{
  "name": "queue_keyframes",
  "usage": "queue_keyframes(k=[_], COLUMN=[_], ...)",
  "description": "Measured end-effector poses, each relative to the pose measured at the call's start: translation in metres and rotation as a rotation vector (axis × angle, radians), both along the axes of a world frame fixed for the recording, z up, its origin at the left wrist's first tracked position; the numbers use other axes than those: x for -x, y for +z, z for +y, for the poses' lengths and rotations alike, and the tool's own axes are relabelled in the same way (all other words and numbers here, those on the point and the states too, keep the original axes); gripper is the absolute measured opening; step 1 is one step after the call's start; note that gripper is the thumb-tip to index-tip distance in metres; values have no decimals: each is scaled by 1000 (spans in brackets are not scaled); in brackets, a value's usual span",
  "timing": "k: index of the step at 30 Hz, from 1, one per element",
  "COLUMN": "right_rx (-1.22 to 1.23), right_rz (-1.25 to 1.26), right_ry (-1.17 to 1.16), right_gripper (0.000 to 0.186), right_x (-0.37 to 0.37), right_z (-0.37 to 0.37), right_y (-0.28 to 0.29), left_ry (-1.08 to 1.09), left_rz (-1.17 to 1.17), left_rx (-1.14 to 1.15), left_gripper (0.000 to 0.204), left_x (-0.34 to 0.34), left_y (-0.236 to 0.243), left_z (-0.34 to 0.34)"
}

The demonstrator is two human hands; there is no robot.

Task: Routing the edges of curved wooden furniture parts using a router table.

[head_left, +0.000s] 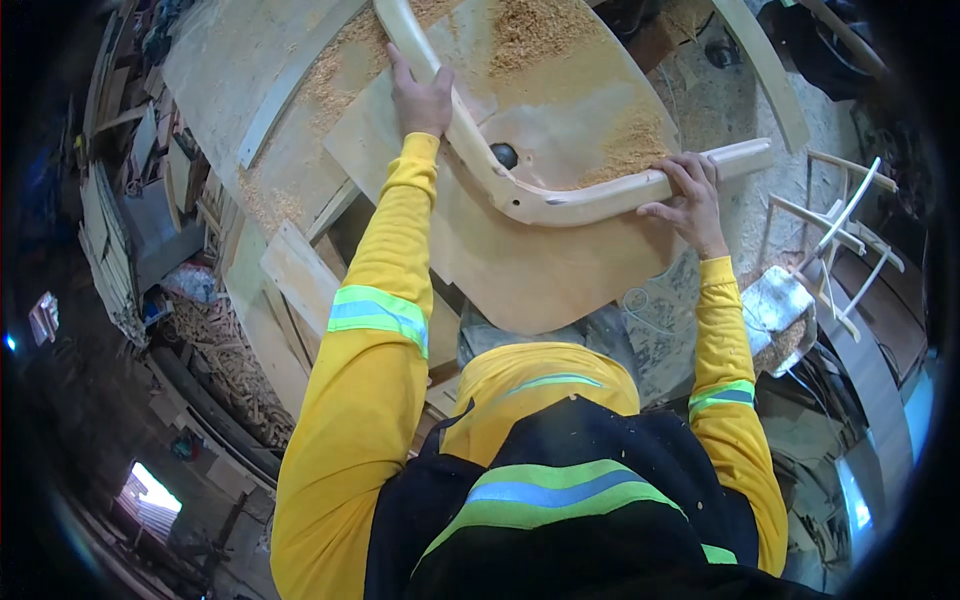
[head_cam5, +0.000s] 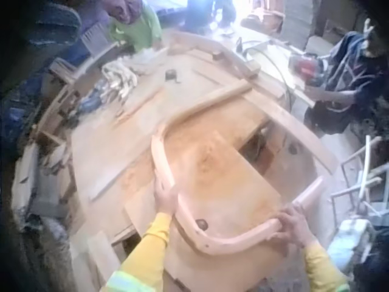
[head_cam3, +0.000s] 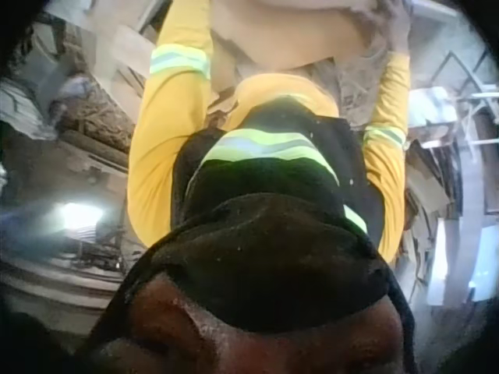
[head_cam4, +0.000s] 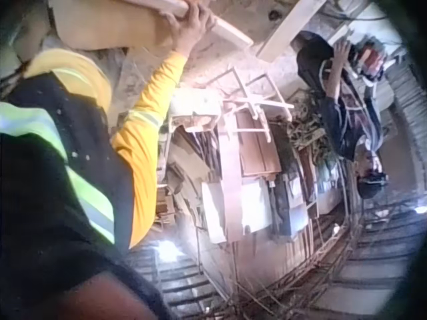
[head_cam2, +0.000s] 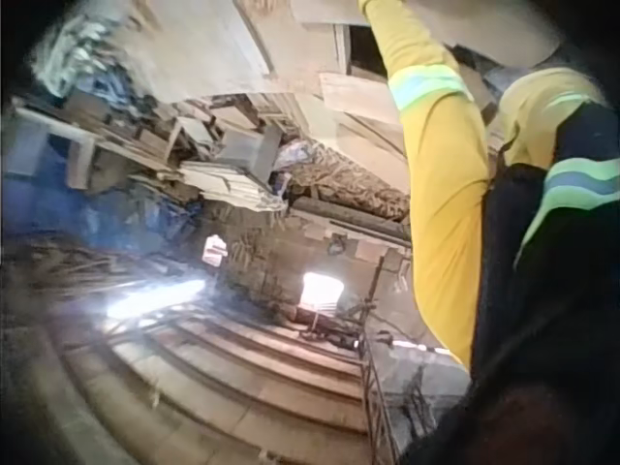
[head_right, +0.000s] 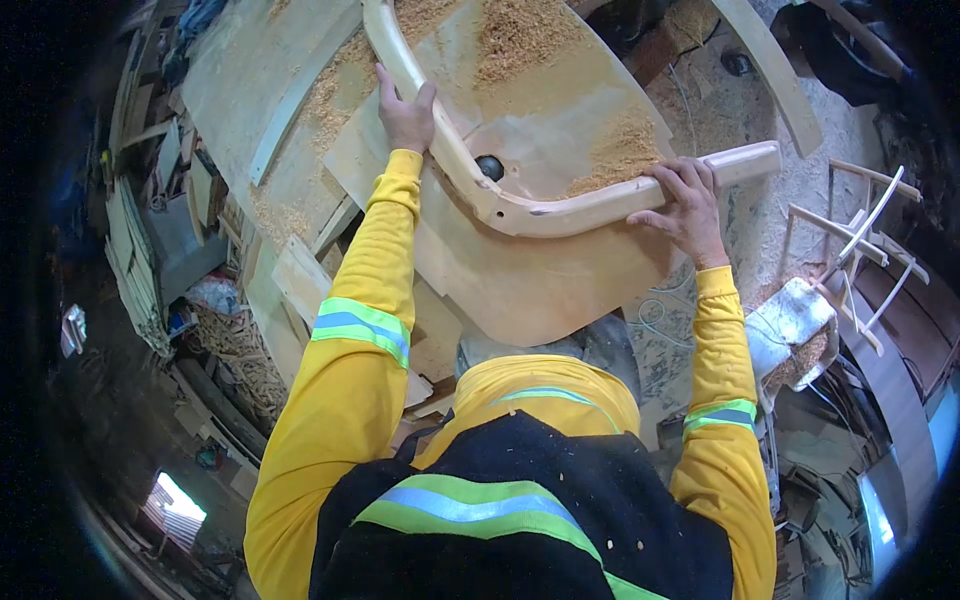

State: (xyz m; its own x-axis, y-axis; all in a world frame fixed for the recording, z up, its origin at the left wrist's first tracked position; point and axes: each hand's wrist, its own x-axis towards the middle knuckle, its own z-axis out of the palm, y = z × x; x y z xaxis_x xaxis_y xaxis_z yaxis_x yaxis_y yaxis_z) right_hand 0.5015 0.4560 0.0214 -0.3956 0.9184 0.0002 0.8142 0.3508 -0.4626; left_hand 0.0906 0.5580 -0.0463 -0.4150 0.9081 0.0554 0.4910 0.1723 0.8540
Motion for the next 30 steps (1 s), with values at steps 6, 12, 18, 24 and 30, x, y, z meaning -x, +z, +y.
queue_keyframes(k=[6, 12, 18, 24, 30], right_rx=[-11, -81, -62, -71, -83], right_rz=[16, 35, 41, 16, 42], right_ry=[-56, -96, -156, -181, -196], right_gripper=[67, 71, 73, 73, 72], right_x=[6, 15, 20, 24, 28], right_z=[-6, -11, -16, -19, -23], right_y=[-6, -7, -11, -12, -16], left_ry=[-51, -86, -121, -135, -162], left_rz=[-46, 6, 8, -44, -48], left_rx=[21, -38, -57, 39, -18], left_gripper=[101, 99, 99, 99, 100], left_x=[1, 4, 7, 5, 7], left_y=[7, 8, 6, 10, 10], left_z=[11, 28, 40, 43, 48])
